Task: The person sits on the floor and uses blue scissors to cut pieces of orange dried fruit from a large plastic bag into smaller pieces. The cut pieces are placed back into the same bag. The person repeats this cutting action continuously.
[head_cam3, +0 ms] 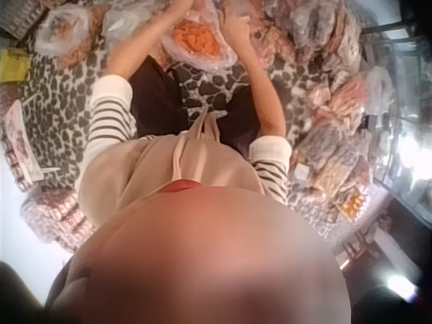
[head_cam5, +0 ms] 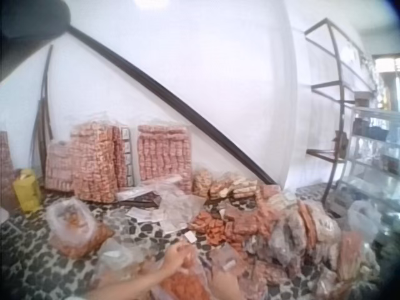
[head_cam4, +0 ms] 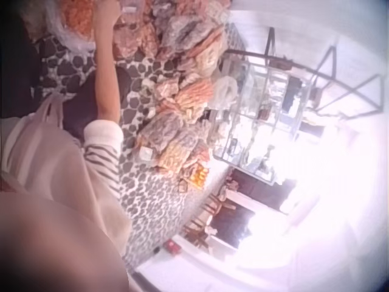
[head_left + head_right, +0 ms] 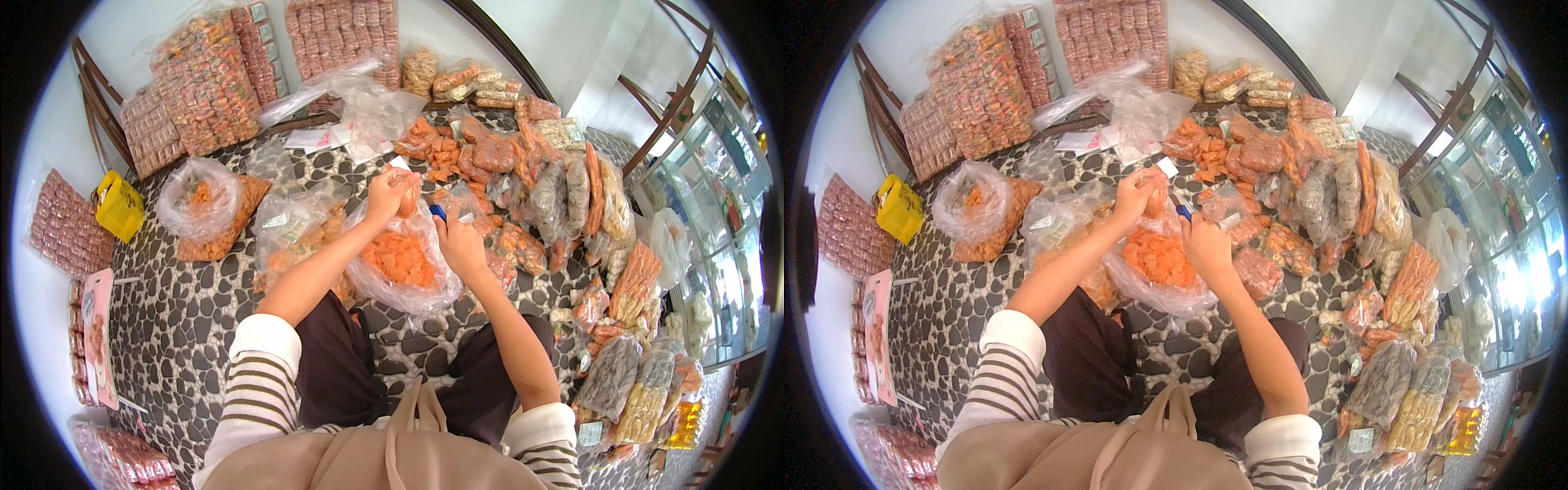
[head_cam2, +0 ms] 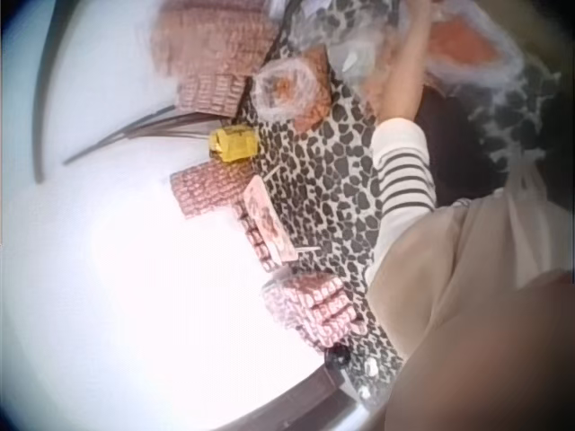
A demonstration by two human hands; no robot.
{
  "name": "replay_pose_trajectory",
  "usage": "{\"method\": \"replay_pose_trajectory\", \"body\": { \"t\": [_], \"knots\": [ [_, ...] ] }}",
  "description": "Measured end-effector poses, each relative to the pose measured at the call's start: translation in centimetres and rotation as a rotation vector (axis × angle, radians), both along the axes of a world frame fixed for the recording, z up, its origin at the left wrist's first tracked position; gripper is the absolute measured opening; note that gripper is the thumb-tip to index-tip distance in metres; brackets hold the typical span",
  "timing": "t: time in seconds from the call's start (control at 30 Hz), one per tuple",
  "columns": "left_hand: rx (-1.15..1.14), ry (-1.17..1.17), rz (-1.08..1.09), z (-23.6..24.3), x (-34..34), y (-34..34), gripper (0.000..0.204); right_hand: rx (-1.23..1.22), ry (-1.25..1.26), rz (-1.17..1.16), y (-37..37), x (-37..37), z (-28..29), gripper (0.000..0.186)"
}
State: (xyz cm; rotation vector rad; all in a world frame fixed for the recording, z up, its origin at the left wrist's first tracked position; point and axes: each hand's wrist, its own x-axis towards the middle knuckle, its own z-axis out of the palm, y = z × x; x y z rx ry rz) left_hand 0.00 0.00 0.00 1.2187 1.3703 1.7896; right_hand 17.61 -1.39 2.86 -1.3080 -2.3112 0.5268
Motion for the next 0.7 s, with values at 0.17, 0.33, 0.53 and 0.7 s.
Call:
{"method": "replay_pose_trajectory", "body": {
  "t": [0.17, 0.33, 0.53, 0.7],
  "knots": [
    [-0.008, 0.081, 0.007, 0.1, 1.3, -0.4, 0.020, 0.016, 0.054, -0.041, -0.1, -0.2, -0.9, 0.035],
    [0.081, 0.242, 0.018, -0.1, 2.2, -0.4, 0.018, -0.031, 0.032, -0.042, 0.4, -0.3, -1.6, 0.036],
    [0.058, -0.101, 0.023, 0.2, 1.4, 0.5, 0.016, -0.096, -0.154, 0.129, 0.2, 0.4, -4.6, 0.038],
    [0.035, -0.327, -0.035, 0.4, 1.2, 0.4, 0.019, -0.105, -0.060, 0.069, 1.3, -0.3, -6.2, 0.035]
  ]
}}
